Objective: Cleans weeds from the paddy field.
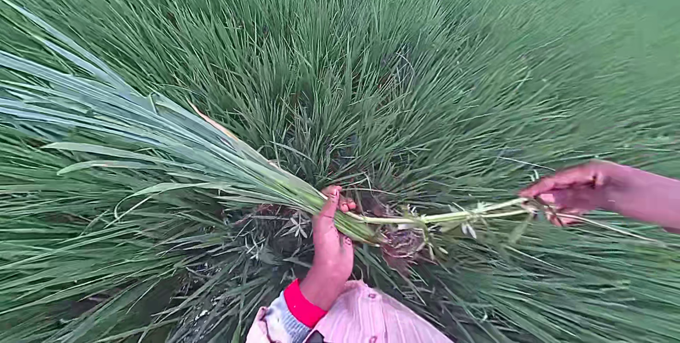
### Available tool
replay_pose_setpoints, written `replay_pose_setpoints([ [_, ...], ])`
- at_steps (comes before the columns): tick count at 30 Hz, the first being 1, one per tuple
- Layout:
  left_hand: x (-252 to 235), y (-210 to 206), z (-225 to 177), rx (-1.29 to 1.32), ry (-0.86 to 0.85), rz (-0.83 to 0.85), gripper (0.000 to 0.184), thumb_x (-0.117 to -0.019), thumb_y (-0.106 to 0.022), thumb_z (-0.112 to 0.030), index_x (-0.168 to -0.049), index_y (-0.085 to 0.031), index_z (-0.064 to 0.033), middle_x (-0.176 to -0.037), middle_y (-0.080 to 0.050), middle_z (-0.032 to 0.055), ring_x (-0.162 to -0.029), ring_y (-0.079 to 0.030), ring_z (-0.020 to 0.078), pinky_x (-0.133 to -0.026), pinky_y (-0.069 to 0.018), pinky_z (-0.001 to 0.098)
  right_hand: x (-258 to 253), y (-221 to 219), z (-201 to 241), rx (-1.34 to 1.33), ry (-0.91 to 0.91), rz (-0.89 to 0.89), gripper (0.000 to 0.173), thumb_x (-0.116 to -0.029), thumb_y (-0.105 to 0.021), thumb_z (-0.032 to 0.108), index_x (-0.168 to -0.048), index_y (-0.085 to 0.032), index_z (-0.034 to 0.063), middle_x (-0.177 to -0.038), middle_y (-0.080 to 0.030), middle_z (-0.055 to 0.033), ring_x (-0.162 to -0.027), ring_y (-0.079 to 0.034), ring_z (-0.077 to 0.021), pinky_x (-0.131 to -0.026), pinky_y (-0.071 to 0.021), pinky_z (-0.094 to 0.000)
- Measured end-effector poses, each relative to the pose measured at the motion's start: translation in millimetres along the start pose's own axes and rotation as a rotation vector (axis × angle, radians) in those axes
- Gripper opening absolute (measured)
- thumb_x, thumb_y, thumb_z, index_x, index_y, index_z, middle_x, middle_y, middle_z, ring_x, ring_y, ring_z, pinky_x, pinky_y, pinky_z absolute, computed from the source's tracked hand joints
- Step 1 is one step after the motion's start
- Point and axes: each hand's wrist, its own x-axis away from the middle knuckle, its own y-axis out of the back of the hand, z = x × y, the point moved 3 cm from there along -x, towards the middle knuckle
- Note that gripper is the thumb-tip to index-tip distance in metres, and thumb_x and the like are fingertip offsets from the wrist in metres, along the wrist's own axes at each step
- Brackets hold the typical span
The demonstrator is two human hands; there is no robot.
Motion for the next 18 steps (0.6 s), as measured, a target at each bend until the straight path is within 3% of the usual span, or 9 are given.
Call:
replay_pose_setpoints([
  [3, 5, 2, 5, -0.212, -0.013, -0.006, 0.021, -0.1072, -0.038, -0.002, -0.106, -0.059, -0.0041, -0.065, -0.056, -0.0047, -0.055, -0.058, 0.0031, -0.058, -0.0540, 0.0171, -34, 1, 73, 0.405, 0.238, -0.106, 0.026, -0.0968, -0.056, -0.010, -0.101, -0.077, 0.0030, -0.077, -0.073, -0.0023, -0.060, -0.066, -0.0075, -0.057, -0.0566, -0.0226],
  [5, 9, 4, 6, -0.342, -0.026, -0.008, 0.020, -0.1050, -0.042, 0.001, -0.114, -0.061, -0.0015, -0.070, -0.058, -0.0036, -0.056, -0.058, 0.0023, -0.057, -0.0531, 0.0162, -65, -14, 130, 0.694, 0.497, -0.109, 0.023, -0.0974, -0.058, -0.008, -0.098, -0.078, 0.0040, -0.083, -0.070, -0.0050, -0.064, -0.064, -0.0105, -0.061, -0.0550, -0.0289],
  [8, 14, 6, 4, -0.400, -0.080, 0.026, 0.030, -0.1015, -0.045, 0.004, -0.129, -0.058, 0.0027, -0.081, -0.064, -0.0016, -0.058, -0.058, 0.0017, -0.054, -0.0513, 0.0151, -104, -81, 209, 0.847, 0.904, 0.072, 0.022, -0.0967, -0.056, -0.006, -0.097, -0.077, 0.0000, -0.094, -0.072, -0.0154, -0.086, -0.069, -0.0273, -0.078, -0.0539, -0.0463],
  [10, 19, 13, -3, -0.392, -0.116, 0.040, 0.039, -0.1011, -0.044, 0.004, -0.140, -0.050, 0.0014, -0.101, -0.068, -0.0004, -0.062, -0.060, 0.0009, -0.056, -0.0522, 0.0146, -111, -147, 249, 0.853, 1.010, 0.289, 0.018, -0.0995, -0.057, -0.002, -0.101, -0.075, -0.0011, -0.095, -0.070, -0.0153, -0.088, -0.066, -0.0264, -0.078, -0.0518, -0.0424],
  [11, 23, 18, -8, -0.388, -0.140, 0.000, 0.037, -0.1007, -0.043, 0.003, -0.137, -0.050, -0.0005, -0.101, -0.070, -0.0012, -0.062, -0.062, 0.0007, -0.056, -0.0535, 0.0154, -111, -180, 262, 0.801, 1.059, 0.389, 0.017, -0.0993, -0.057, -0.002, -0.102, -0.074, -0.0027, -0.093, -0.069, -0.0154, -0.086, -0.065, -0.0251, -0.077, -0.0500, -0.0402],
  [12, 28, 23, -14, -0.395, -0.160, -0.079, 0.027, -0.1009, -0.042, 0.002, -0.126, -0.050, -0.0041, -0.087, -0.069, -0.0040, -0.061, -0.063, 0.0006, -0.057, -0.0554, 0.0163, -110, -211, 270, 0.730, 1.099, 0.463, 0.015, -0.0984, -0.058, -0.003, -0.102, -0.073, -0.0051, -0.090, -0.069, -0.0166, -0.084, -0.064, -0.0252, -0.074, -0.0488, -0.0400],
  [14, 35, 35, -26, -0.359, -0.240, -0.196, 0.020, -0.1020, -0.038, 0.001, -0.113, -0.052, -0.0079, -0.076, -0.067, -0.0073, -0.063, -0.066, 0.0000, -0.060, -0.0579, 0.0176, -110, -255, 275, 0.563, 1.131, 0.539, 0.014, -0.0968, -0.057, -0.006, -0.102, -0.069, -0.0086, -0.090, -0.066, -0.0184, -0.083, -0.061, -0.0256, -0.072, -0.0458, -0.0393],
  [16, 43, 47, -40, -0.290, -0.329, -0.269, 0.027, -0.1056, -0.033, -0.001, -0.101, -0.057, -0.0121, -0.072, -0.070, -0.0089, -0.062, -0.068, -0.0002, -0.060, -0.0592, 0.0176, -113, -288, 269, 0.354, 1.150, 0.566, 0.018, -0.0963, -0.055, -0.008, -0.107, -0.069, -0.0104, -0.099, -0.069, -0.0229, -0.091, -0.064, -0.0300, -0.081, -0.0476, -0.0419],
  [18, 52, 59, -53, -0.234, -0.372, -0.222, 0.037, -0.1080, -0.028, -0.008, -0.096, -0.062, -0.0171, -0.077, -0.074, -0.0087, -0.070, -0.071, 0.0010, -0.065, -0.0617, 0.0205, -114, -321, 260, 0.232, 1.168, 0.554, 0.020, -0.0950, -0.055, -0.010, -0.107, -0.071, -0.0096, -0.104, -0.070, -0.0245, -0.101, -0.067, -0.0349, -0.089, -0.0493, -0.0468],
])
